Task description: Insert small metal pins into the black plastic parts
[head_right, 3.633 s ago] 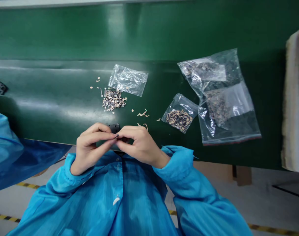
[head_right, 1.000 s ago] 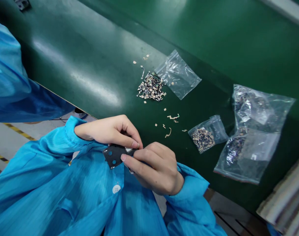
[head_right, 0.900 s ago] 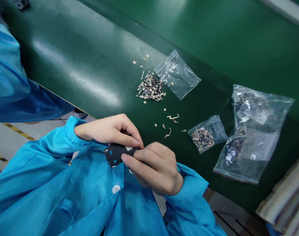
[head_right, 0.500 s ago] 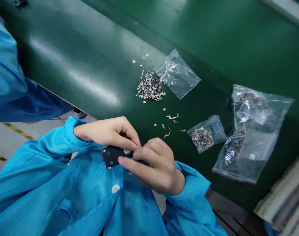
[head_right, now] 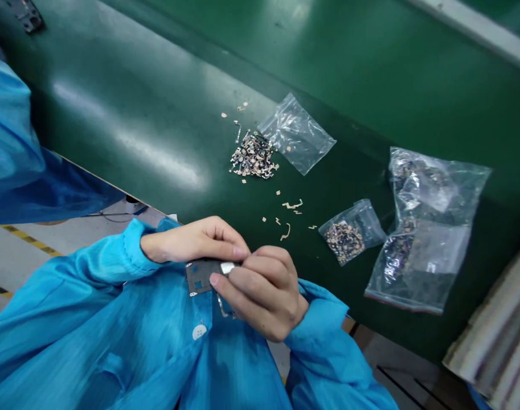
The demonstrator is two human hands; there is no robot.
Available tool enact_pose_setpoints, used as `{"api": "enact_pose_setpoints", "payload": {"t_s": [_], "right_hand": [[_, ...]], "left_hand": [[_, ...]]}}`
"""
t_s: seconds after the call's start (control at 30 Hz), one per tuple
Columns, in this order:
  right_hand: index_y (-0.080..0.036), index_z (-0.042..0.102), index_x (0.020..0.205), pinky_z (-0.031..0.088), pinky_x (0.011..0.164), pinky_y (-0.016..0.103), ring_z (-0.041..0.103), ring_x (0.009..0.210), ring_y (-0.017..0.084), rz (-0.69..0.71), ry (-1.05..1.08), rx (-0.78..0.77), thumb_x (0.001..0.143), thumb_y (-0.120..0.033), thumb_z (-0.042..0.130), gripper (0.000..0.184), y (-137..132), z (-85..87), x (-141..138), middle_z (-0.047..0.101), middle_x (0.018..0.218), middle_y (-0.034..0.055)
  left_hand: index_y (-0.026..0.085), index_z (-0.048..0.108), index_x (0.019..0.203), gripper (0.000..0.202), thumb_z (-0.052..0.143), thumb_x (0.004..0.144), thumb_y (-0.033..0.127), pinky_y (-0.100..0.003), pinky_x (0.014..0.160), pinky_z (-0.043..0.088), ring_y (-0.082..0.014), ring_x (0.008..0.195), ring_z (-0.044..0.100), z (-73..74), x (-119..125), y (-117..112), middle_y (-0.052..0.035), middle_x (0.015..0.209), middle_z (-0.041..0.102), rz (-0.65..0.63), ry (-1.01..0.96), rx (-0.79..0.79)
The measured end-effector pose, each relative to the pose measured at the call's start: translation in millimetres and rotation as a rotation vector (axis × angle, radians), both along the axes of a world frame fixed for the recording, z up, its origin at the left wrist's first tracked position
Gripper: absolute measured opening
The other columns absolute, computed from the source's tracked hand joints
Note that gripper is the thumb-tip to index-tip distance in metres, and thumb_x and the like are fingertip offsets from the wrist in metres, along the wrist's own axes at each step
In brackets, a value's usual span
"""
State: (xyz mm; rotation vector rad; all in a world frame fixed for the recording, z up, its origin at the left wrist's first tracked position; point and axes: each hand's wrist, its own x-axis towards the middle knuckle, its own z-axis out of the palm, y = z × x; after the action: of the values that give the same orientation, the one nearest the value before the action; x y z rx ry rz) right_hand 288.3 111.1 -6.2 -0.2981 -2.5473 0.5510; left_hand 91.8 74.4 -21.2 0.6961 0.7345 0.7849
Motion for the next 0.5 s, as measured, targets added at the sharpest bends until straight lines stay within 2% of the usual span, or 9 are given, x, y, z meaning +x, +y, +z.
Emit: {"api": "enact_pose_setpoints", "payload": {"t_s": [0.07,0.13,0.2,0.23,0.27,0.33,0.43,0.5], "right_hand": [[-0.02,0.063,0.094,0.051,0.068,0.033,0.054,0.07,0.016,0.018,0.104,0.031,0.093,-0.016,0.054,0.011,7,4.5,-8,0.059,0.072,0.0007],[-0.018,0.062,0.087,0.05,0.064,0.033,0.053,0.069,0.016,-0.003,0.141,-0.012,0.087,-0.009,0.058,0.01,13,5.9,-15,0.058,0.072,0.0019],[-0.019,0.06,0.084,0.049,0.061,0.032,0.053,0.069,0.016,-0.057,0.129,-0.114,0.083,-0.007,0.06,0.012,18,4.2,-19,0.057,0.072,0.002],[-0.019,0.061,0.084,0.048,0.061,0.032,0.054,0.069,0.016,-0.079,0.108,-0.178,0.083,-0.007,0.061,0.011,19,3.1,-20,0.058,0.073,0.0021],[-0.018,0.061,0.084,0.048,0.061,0.031,0.055,0.069,0.016,-0.089,0.083,-0.251,0.084,-0.008,0.062,0.01,21,2.3,-20,0.058,0.074,0.0023],[-0.018,0.064,0.089,0.05,0.062,0.029,0.057,0.071,0.015,-0.082,0.041,-0.416,0.086,-0.011,0.062,0.008,23,1.8,-19,0.059,0.079,0.003],[-0.018,0.065,0.104,0.054,0.069,0.028,0.062,0.08,0.016,-0.024,0.071,-0.61,0.088,-0.012,0.06,0.018,24,2.6,-15,0.064,0.091,0.0055],[-0.019,0.065,0.107,0.055,0.073,0.029,0.064,0.085,0.017,-0.031,0.112,-0.607,0.088,-0.011,0.059,0.022,23,1.6,-13,0.066,0.098,0.007]], "left_hand": [[0.016,0.072,0.102,0.03,0.057,0.09,0.039,-0.029,0.088,0.052,-0.0181,0.096,0.066,-3.5,-7,-6,-0.0094,0.108,0.071,0.128,0.136,0.208],[0.016,0.07,0.11,0.04,0.064,0.084,0.046,-0.034,0.093,0.051,-0.0231,0.107,0.063,-6.8,-13,-13,-0.0128,0.117,0.068,0.213,0.278,0.456],[0.016,0.07,0.109,0.037,0.07,0.081,0.04,-0.035,0.09,0.053,-0.0231,0.102,0.065,-8.7,-15,-20,-0.0135,0.111,0.07,0.233,0.429,0.631],[0.015,0.07,0.105,0.031,0.07,0.082,0.035,-0.033,0.086,0.054,-0.0215,0.096,0.067,-8.7,-13,-23,-0.0126,0.105,0.072,0.243,0.497,0.67],[0.015,0.071,0.101,0.024,0.068,0.083,0.031,-0.03,0.081,0.055,-0.0194,0.089,0.068,-8.3,-11,-25,-0.0113,0.099,0.073,0.256,0.549,0.671],[0.015,0.072,0.09,0.016,0.064,0.086,0.027,-0.025,0.069,0.054,-0.0156,0.074,0.067,-6.1,-4,-28,-0.008,0.084,0.073,0.266,0.585,0.571],[0.013,0.07,0.076,0.019,0.065,0.084,0.029,-0.02,0.055,0.049,-0.0116,0.057,0.063,-2.4,5,-27,-0.0031,0.065,0.069,0.263,0.494,0.238],[0.012,0.068,0.075,0.019,0.067,0.08,0.03,-0.018,0.051,0.049,-0.011,0.053,0.062,-0.6,8,-25,-0.0014,0.06,0.067,0.271,0.385,0.035]]}}
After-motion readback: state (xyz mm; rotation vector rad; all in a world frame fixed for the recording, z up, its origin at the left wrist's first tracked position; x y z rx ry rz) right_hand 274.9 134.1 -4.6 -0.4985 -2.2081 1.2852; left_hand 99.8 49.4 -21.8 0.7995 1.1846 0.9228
